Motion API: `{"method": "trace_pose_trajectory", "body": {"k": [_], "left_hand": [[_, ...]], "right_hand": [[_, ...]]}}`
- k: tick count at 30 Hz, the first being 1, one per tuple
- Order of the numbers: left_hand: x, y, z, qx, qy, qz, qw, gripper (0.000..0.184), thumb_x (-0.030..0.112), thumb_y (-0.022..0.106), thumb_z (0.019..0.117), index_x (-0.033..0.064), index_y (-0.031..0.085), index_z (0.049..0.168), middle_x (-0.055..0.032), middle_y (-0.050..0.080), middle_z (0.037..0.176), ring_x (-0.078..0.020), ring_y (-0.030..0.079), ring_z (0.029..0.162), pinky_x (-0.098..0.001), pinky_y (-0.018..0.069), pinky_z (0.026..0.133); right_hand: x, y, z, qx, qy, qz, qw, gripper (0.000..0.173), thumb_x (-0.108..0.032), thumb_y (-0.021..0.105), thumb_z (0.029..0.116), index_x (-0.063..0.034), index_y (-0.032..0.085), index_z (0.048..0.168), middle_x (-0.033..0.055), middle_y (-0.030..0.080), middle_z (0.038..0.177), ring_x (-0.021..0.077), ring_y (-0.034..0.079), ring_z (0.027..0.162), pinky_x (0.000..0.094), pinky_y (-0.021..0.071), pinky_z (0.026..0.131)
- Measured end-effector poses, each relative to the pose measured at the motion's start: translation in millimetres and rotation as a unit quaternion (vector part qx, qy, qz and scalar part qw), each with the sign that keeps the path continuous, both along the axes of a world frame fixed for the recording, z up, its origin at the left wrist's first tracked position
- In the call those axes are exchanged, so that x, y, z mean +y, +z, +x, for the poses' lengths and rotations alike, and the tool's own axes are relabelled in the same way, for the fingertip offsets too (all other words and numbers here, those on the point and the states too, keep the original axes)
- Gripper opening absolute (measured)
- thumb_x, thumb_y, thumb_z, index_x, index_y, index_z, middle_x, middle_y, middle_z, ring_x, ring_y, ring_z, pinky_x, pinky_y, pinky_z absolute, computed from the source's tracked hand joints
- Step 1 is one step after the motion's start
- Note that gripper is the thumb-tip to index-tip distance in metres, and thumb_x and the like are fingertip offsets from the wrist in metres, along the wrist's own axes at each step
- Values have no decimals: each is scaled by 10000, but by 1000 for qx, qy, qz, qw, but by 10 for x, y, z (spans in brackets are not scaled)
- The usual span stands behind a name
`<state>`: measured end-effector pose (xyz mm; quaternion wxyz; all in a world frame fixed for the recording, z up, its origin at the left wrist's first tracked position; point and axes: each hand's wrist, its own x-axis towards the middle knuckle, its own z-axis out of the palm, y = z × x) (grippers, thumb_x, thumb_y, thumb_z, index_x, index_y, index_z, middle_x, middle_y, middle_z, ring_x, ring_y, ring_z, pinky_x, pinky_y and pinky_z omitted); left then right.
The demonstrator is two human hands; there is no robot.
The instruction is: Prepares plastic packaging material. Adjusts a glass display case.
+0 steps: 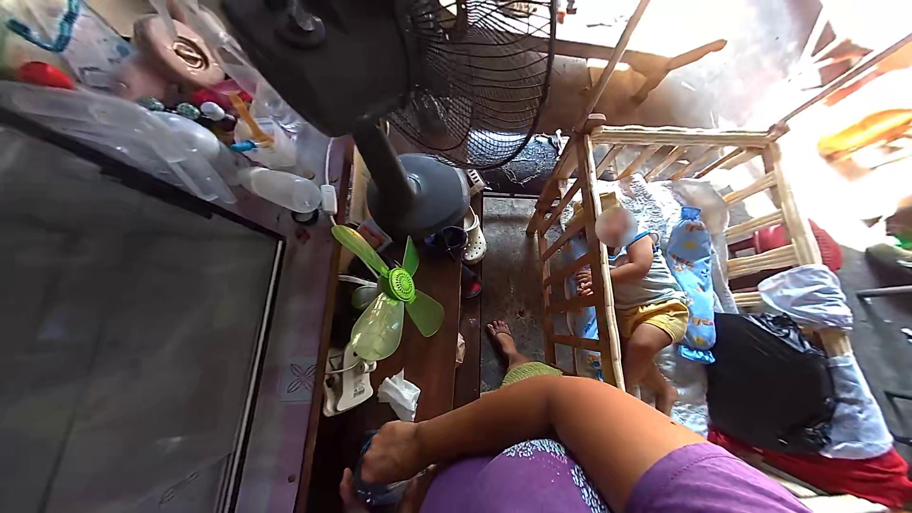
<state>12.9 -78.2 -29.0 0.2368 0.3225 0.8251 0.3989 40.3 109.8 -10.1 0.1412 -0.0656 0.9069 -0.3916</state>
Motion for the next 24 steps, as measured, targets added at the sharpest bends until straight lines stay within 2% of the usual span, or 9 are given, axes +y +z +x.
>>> {"method": "trace_pose_trajectory", "body": {"k": [3,6,10,13,15,17,20,22,24], "left_hand": [[14,-188,100,29,62,-34,997,1051,292,872,741,-119,300,1521,-305,510,1458,-309,549,1341,-401,440,1136],[119,-196,137,48,90,-40,994,672,178,715,894,-166,449,1407,-320,586,1352,-348,595,1274,-435,462,1108],[180,-229,77,49,112,-74,990,430,40,637,918,-213,554,1256,-372,647,1165,-442,654,1106,-541,511,991],[152,-172,-13,-26,165,-92,982,501,35,596,970,-171,465,1408,-334,598,1329,-373,611,1246,-465,475,1087],[119,-192,-63,-53,205,-62,975,516,13,588,970,-168,436,1429,-323,599,1333,-317,621,1241,-405,484,1083],[90,-229,-103,-67,226,-32,971,511,7,587,962,-125,459,1438,-283,608,1347,-272,633,1226,-385,500,1064],[52,-269,-120,-56,209,1,976,507,-19,585,933,-104,491,1424,-247,583,1406,-248,606,1273,-379,492,1080],[45,-289,-114,-47,197,10,979,512,-39,583,908,-109,504,1409,-248,566,1431,-265,585,1304,-388,479,1093],[50,-264,-90,-50,188,0,981,534,-38,582,898,-91,501,1423,-231,561,1446,-256,579,1315,-387,478,1095]], "right_hand": [[-57,17,57,29,9,9,1000,138,18,598,964,48,708,1042,210,715,960,386,698,923,566,544,760],[-74,-42,92,82,21,45,995,188,2,568,989,30,707,1112,201,714,1038,370,700,967,535,562,804],[10,138,170,84,-5,35,996,268,-14,595,983,8,652,1243,210,695,1121,381,705,960,535,577,795],[157,237,113,-33,-17,-26,999,253,-45,535,1026,27,626,1250,265,693,1104,458,686,1006,631,538,852],[230,162,51,-64,-15,-7,998,260,-34,494,1026,19,644,1231,284,685,1130,492,675,1018,669,518,836],[243,20,3,-40,-23,9,999,285,-46,475,1023,-27,684,1215,255,669,1193,469,668,1048,642,535,821],[186,-113,-50,30,-16,10,999,241,-56,526,997,-71,740,1108,212,613,1314,418,570,1243,563,551,888],[121,-136,-99,29,10,15,999,257,-51,525,1003,-88,745,1128,193,521,1491,423,476,1378,598,492,988],[66,-175,-163,1,34,36,999,293,-16,498,1011,-66,719,1197,209,474,1533,443,457,1390,622,477,989]]}}
